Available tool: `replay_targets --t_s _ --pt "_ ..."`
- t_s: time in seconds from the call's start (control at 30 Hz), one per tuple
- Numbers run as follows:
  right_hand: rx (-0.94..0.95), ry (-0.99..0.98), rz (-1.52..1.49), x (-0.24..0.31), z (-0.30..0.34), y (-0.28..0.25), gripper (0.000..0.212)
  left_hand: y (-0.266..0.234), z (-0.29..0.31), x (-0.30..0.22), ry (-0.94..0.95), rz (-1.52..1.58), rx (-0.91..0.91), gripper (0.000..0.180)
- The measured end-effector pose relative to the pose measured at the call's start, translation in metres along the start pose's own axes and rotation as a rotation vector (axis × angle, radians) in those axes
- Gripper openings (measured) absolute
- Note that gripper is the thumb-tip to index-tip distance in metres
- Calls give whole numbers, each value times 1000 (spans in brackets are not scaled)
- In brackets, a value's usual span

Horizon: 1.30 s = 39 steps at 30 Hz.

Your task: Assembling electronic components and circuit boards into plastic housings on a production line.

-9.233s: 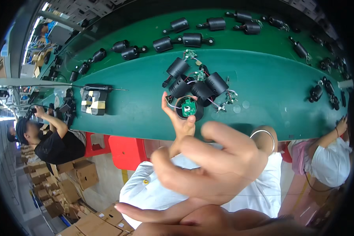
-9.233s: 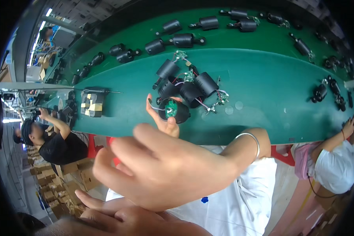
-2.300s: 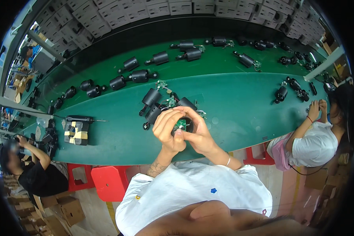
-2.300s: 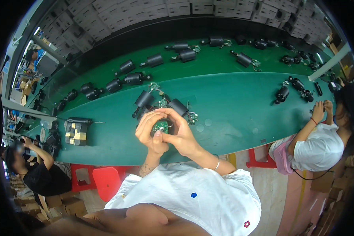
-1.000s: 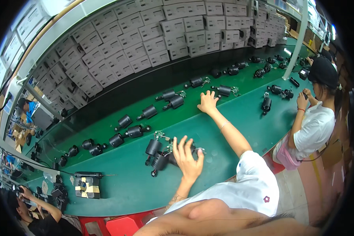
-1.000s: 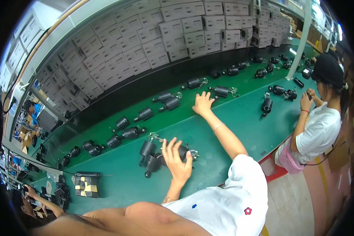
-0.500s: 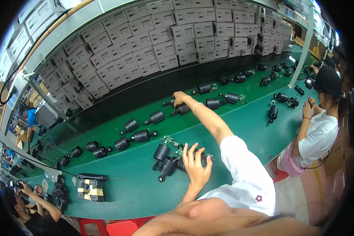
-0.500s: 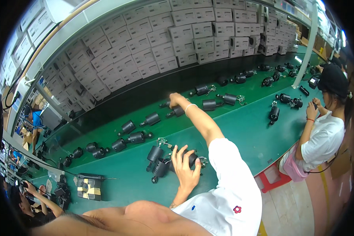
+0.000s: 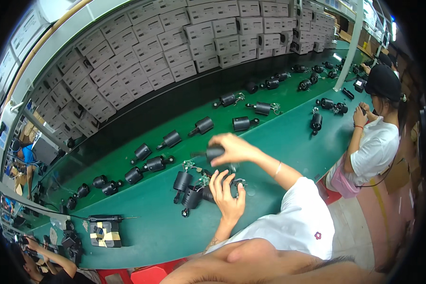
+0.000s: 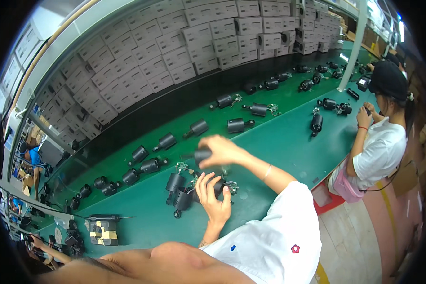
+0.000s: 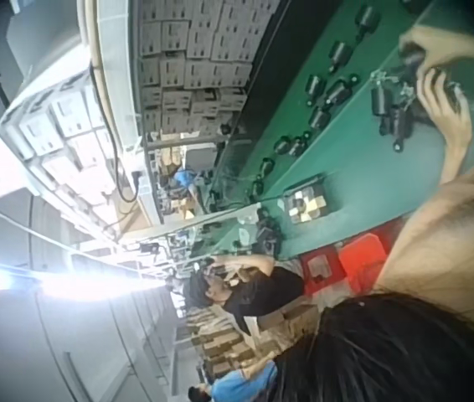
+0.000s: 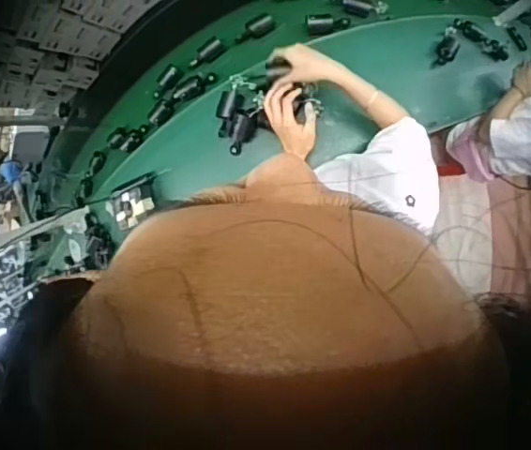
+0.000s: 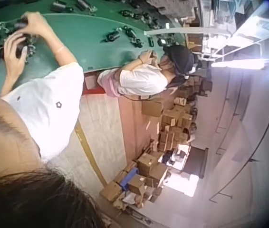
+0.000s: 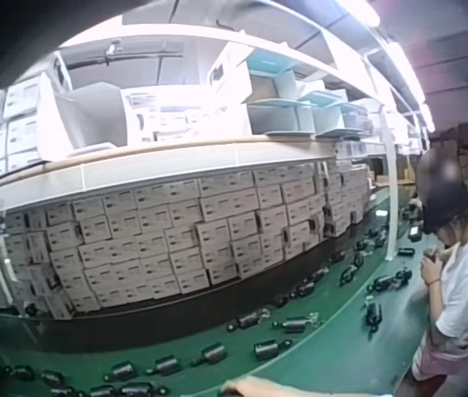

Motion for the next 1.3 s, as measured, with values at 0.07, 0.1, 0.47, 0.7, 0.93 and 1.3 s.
replay_targets --t_s 0.07,0.1,0.47,0.7,0.93,1.3 --pt "35 73 -60 -20 29 26 50 4 1 -1 15 18 -2 32" --pt "79 131 -123 -34 38 38 50 4 2 -1 20 23 -6 32" --pt "-498 693 547 -322 53 -125 51 8 2 -6 45 85 -7 33" --pt "-576 750 529 -271 67 -113 52 0 8 14 -17 70 2 32" --pt "-819 302 47 -83 118 -109 55 1 6 10 -37 137 13 31" --pt "-134 299 60 -74 102 16 71 17 2 8 -44 168 22 28"
Point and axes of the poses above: each hand's wrist, its own z-axis away from the middle knuckle, its own y-axis out of the palm, x = y × z, the point moved 10 cm from there along -z, towards the middle knuckle, and after that the axes turned 6 degrees about x, right-handed, at the moved point
